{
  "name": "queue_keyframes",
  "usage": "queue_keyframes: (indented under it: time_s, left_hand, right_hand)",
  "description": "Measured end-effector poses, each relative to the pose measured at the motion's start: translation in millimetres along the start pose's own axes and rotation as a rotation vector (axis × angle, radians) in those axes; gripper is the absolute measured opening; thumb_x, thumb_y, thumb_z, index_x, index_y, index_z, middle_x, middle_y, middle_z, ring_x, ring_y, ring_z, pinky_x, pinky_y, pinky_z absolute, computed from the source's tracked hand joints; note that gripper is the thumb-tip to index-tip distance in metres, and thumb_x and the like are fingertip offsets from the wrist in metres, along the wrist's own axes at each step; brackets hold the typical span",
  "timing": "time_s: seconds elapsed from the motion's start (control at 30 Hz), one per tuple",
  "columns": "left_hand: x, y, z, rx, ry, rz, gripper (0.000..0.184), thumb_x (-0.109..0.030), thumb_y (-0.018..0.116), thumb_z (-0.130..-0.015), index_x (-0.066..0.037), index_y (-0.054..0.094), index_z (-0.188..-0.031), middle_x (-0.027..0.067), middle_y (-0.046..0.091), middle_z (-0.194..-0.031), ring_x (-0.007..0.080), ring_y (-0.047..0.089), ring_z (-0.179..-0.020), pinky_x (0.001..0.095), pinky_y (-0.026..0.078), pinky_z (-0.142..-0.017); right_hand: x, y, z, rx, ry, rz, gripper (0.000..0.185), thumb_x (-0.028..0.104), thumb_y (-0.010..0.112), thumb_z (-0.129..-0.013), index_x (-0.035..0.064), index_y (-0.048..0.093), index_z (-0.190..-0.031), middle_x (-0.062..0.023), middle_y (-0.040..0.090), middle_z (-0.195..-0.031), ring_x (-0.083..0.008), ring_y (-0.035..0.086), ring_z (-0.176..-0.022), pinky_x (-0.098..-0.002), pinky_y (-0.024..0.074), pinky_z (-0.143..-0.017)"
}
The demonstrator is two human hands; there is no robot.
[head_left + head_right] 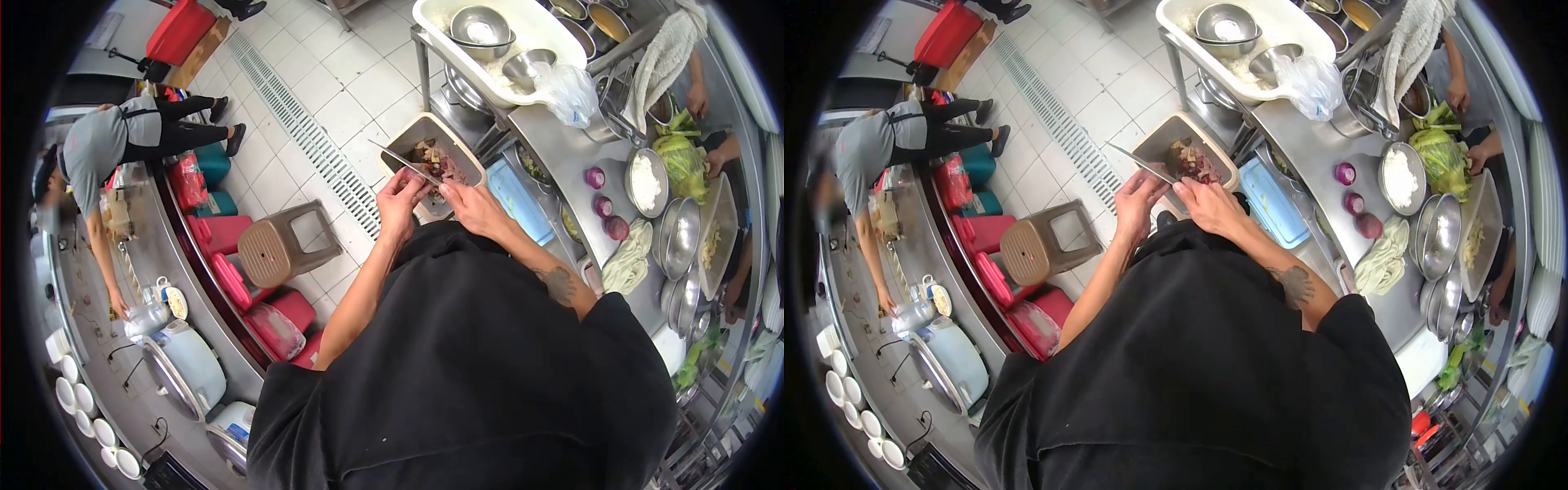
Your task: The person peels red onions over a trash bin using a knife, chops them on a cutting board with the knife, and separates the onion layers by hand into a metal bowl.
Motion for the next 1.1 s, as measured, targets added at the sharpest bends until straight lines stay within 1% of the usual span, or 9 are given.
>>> queue_keyframes:
  time_s: [0.2,0.4,0.47,0.6,0.67,0.73,0.77,0.9,1.1]
  left_hand:
    - [2,-2,8,0.003,0.079,-0.119,0.026,-0.003,0.062,-0.094,0.010,0.061,-0.116,0.0115,0.065,-0.106,0.0208,0.065,-0.099,0.0366,0.056,-0.094]
    - [5,-3,22,-0.011,0.099,-0.157,0.040,-0.002,0.071,-0.087,0.009,0.060,-0.124,0.0091,0.064,-0.104,0.0155,0.065,-0.090,0.0309,0.058,-0.088]
    - [6,12,35,0.047,0.161,-0.404,0.037,-0.001,0.070,-0.088,0.008,0.061,-0.123,0.0112,0.065,-0.108,0.0159,0.065,-0.091,0.0312,0.057,-0.090]
    - [2,18,31,0.085,-0.004,-0.032,0.057,0.005,0.062,-0.089,0.013,0.039,-0.140,0.0179,0.061,-0.120,0.0262,0.064,-0.109,0.0363,0.053,-0.098]
    - [5,11,24,0.107,-0.009,-0.013,0.062,0.009,0.062,-0.087,0.010,0.036,-0.143,0.0184,0.059,-0.124,0.0256,0.063,-0.111,0.0354,0.052,-0.099]
    - [-6,9,23,0.120,0.124,-0.210,0.060,0.004,0.071,-0.084,0.002,0.045,-0.138,0.0134,0.056,-0.127,0.0223,0.064,-0.106,0.0312,0.054,-0.092]
    - [-7,5,23,0.081,0.148,-0.311,0.059,-0.001,0.076,-0.079,-0.002,0.050,-0.132,0.0126,0.057,-0.120,0.0233,0.063,-0.105,0.0321,0.052,-0.092]
    - [-25,-7,17,-0.102,0.454,-0.894,0.063,-0.012,0.085,-0.068,-0.006,0.056,-0.124,0.0118,0.056,-0.105,0.0264,0.060,-0.099,0.0354,0.050,-0.089]
    - [-42,10,28,-0.003,0.410,-0.709,0.062,-0.015,0.088,-0.070,-0.005,0.060,-0.125,0.0109,0.058,-0.111,0.0200,0.061,-0.100,0.0328,0.052,-0.085]
  right_hand:
    - [5,6,-2,-0.022,-0.004,0.032,0.057,0.049,0.030,-0.104,0.0026,0.061,-0.112,-0.0304,0.067,-0.094,-0.0521,0.062,-0.094,-0.0589,0.0477,-0.083]
    - [7,8,-7,-0.024,0.017,0.050,0.059,0.050,0.028,-0.104,0.0022,0.064,-0.107,-0.0302,0.067,-0.096,-0.0513,0.062,-0.096,-0.0581,0.0472,-0.085]
    - [8,8,-22,0.008,-0.067,-0.015,0.061,0.049,0.028,-0.104,0.0009,0.065,-0.105,-0.0291,0.067,-0.097,-0.0505,0.062,-0.098,-0.0568,0.0470,-0.087]
    - [3,9,-33,-0.043,-0.073,-0.247,0.065,0.055,0.031,-0.103,0.0023,0.067,-0.112,-0.0248,0.070,-0.096,-0.0453,0.065,-0.100,-0.0495,0.0484,-0.089]
    - [2,8,-34,-0.058,-0.091,-0.302,0.065,0.056,0.033,-0.103,0.0020,0.068,-0.113,-0.0177,0.072,-0.083,-0.0348,0.069,-0.085,-0.0437,0.0505,-0.084]
    - [0,15,-26,0.088,0.065,-0.468,0.065,0.056,0.036,-0.102,0.0006,0.069,-0.110,-0.0089,0.062,-0.064,-0.0212,0.062,-0.058,-0.0377,0.0512,-0.060]
    - [-11,24,-23,0.156,0.191,-0.551,0.064,0.057,0.040,-0.101,0.0012,0.070,-0.112,0.0002,0.047,-0.055,-0.0101,0.045,-0.042,-0.0301,0.0383,-0.039]
    - [-3,22,-14,0.128,0.212,-0.556,0.065,0.059,0.041,-0.100,0.0024,0.068,-0.116,0.0016,0.042,-0.053,-0.0094,0.041,-0.038,-0.0276,0.0296,-0.032]
    - [-25,25,-29,0.139,0.225,-0.771,0.063,0.061,0.044,-0.099,0.0071,0.065,-0.122,0.0012,0.041,-0.054,-0.0085,0.038,-0.038,-0.0279,0.0317,-0.034]
Point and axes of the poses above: each hand's wrist, its own z-axis away from the middle knuckle, its own y-axis out of the palm, x = y × z, the point moved 10 cm from there along -z, towards the middle knuckle
